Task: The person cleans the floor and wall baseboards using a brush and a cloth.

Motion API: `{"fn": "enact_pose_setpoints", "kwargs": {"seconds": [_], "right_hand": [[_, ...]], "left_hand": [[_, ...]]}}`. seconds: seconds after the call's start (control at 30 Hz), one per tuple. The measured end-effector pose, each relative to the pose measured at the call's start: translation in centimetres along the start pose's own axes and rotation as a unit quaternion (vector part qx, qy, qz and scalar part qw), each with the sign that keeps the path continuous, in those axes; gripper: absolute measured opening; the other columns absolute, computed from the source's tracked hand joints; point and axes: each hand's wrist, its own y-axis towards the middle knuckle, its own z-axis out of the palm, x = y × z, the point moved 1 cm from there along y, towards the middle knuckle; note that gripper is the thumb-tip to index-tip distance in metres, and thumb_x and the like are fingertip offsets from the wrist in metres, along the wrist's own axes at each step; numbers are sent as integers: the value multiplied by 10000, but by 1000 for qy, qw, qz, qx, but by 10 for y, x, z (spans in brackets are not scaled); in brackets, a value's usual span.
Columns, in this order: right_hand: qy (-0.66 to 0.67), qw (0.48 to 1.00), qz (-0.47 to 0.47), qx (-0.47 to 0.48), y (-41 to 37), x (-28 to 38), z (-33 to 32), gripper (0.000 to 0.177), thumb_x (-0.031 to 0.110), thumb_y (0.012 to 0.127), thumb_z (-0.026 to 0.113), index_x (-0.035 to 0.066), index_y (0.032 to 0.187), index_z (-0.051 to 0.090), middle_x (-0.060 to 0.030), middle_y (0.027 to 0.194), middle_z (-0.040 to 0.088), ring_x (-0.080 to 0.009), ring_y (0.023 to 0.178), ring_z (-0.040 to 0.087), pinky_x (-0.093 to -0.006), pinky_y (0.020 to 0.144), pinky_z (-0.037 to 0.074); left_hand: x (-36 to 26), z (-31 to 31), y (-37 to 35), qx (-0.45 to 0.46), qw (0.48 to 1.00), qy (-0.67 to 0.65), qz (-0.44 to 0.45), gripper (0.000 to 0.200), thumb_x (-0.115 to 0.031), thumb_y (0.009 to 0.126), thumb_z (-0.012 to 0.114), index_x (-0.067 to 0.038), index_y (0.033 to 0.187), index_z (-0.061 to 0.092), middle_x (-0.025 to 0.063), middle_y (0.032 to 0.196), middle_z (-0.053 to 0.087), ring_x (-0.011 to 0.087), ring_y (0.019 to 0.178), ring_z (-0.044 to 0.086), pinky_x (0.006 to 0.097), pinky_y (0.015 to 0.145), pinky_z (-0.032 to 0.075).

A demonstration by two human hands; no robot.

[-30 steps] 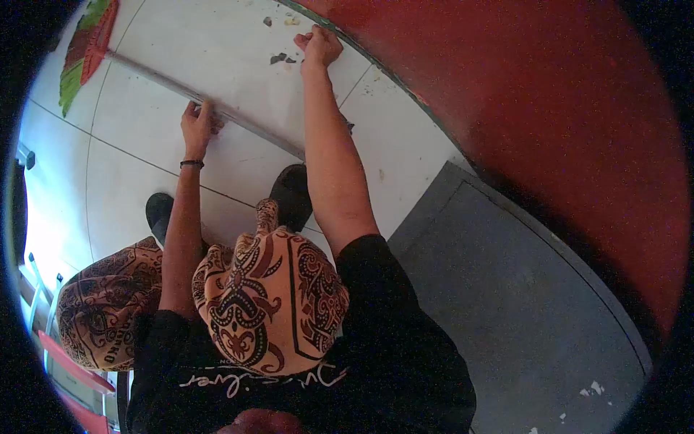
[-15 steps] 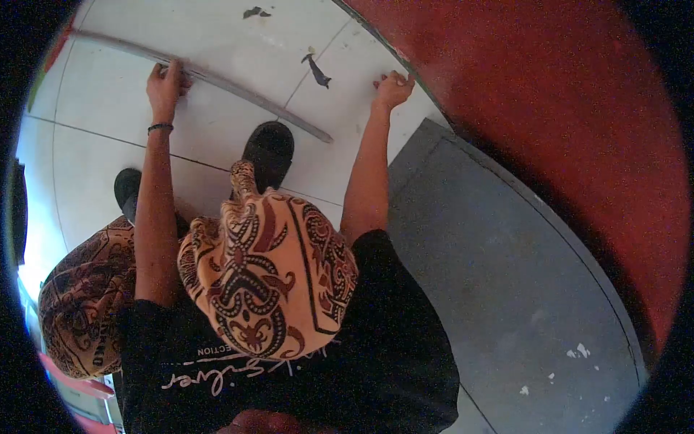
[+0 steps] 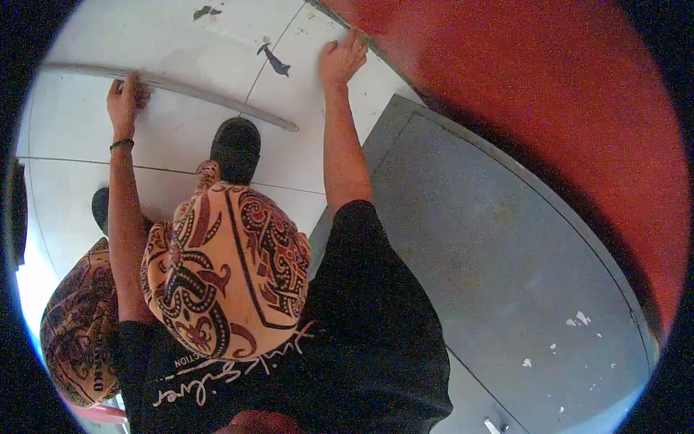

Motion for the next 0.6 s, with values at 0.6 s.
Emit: {"fn": "enact_pose_setpoints", "kwargs": {"seconds": [0.6], "right_hand": [[-20,971,229,60,-25,-232,-4,627,358,795,619,15,1309,518,-282,1178,581,-427,1000,600,-530,950,444]], "left_hand": [[2,-2,0,13,1000,6,-11,377,-394,880,649,-23,895,587,77,728,672,146,633,667,256,509,491]]}}
